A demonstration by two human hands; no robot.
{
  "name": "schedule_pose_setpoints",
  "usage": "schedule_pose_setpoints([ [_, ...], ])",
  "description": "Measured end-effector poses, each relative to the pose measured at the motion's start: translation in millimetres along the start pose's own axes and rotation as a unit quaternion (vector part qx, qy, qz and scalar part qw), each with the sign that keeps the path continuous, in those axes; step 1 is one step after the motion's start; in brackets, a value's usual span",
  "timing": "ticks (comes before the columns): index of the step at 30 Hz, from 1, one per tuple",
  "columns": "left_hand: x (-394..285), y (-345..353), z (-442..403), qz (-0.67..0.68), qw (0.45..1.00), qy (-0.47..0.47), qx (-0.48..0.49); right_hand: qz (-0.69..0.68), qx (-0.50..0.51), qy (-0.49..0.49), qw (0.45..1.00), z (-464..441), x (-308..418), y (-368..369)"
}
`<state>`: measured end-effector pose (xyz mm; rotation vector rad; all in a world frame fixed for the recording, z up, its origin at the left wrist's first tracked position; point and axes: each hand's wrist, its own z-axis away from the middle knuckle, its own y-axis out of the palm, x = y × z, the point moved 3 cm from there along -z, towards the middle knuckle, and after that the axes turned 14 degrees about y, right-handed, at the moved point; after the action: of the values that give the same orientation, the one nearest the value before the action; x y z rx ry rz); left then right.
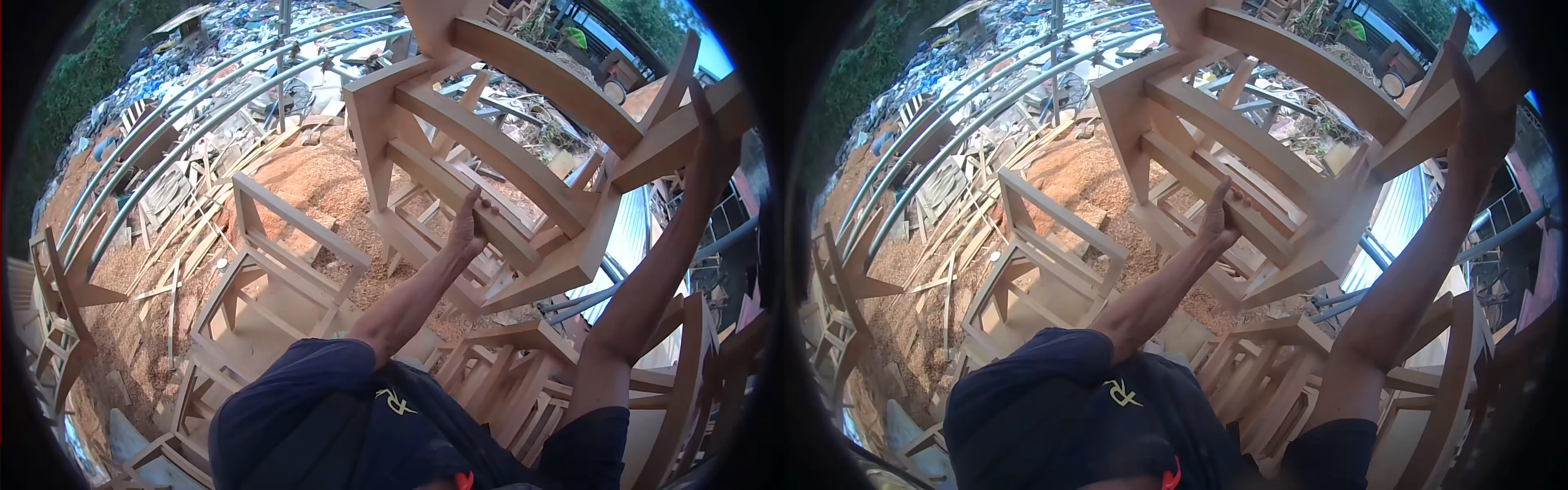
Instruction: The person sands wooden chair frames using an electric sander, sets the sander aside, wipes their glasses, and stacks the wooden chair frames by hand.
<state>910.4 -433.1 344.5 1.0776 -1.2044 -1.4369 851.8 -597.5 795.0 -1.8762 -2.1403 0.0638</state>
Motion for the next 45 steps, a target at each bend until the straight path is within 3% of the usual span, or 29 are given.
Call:
schedule_pose_setpoints([
  [4,-3,-5,0,0.003,0.999,-0.012,0.032,-0.103,0.027,0.104,0.989,15,27,-10],
  [7,-11,-11,-3,-0.059,0.989,0.02,0.135,-0.149,0.083,0.129,0.977,22,26,-9],
  [9,-21,-12,9,-0.092,0.99,0.007,0.103,-0.175,0.105,0.127,0.971,41,20,-12],
  [12,-42,-31,16,-0.152,0.984,-0.032,0.093,-0.213,0.112,0.209,0.948,89,13,-26],
  [14,-58,-55,11,-0.181,0.978,-0.055,0.09,-0.162,0.087,0.258,0.948,127,4,-40],
  [18,-98,-71,49,-0.249,0.964,-0.078,0.052,-0.204,0.031,0.268,0.941,195,17,-79],
  [19,-101,-80,54,-0.244,0.96,-0.115,0.079,-0.156,0.034,0.225,0.961,206,25,-93],
  [20,-106,-97,62,-0.237,0.955,-0.145,0.1,-0.164,0.05,0.255,0.952,213,43,-106],
  [21,-115,-114,76,-0.229,0.952,-0.168,0.112,-0.201,0.056,0.152,0.966,227,29,-115],
  [23,-124,-110,115,-0.275,0.934,-0.207,0.092,-0.4,0.172,0.062,0.898,245,32,-131],
  [24,-124,-117,129,-0.307,0.919,-0.231,0.094,-0.417,0.236,0.015,0.877,248,45,-131],
  [26,-124,-124,158,-0.362,0.878,-0.296,0.105,-0.475,0.302,0.057,0.824,261,77,-125],
  [31,-124,-136,211,-0.42,0.797,-0.4,0.168,-0.59,0.489,0.04,0.641,284,119,-77],
  [33,-130,-136,225,-0.452,0.773,-0.406,0.18,-0.596,0.538,0.029,0.595,291,134,-61],
  [36,-149,-146,240,-0.487,0.781,-0.363,0.144,-0.555,0.548,0.137,0.61,319,165,-42],
  [39,-180,-160,262,-0.52,0.797,-0.295,0.086,-0.454,0.645,0.181,0.587,351,177,-4],
  [41,-206,-174,283,-0.551,0.795,-0.252,0.032,-0.373,0.725,0.24,0.527,389,181,28],
  [43,-223,-191,316,-0.577,0.787,-0.218,-0.034,-0.367,0.737,0.272,0.499,442,186,68],
  [45,-239,-200,344,-0.587,0.786,-0.166,-0.096,-0.299,0.73,0.212,0.577,477,203,95],
])
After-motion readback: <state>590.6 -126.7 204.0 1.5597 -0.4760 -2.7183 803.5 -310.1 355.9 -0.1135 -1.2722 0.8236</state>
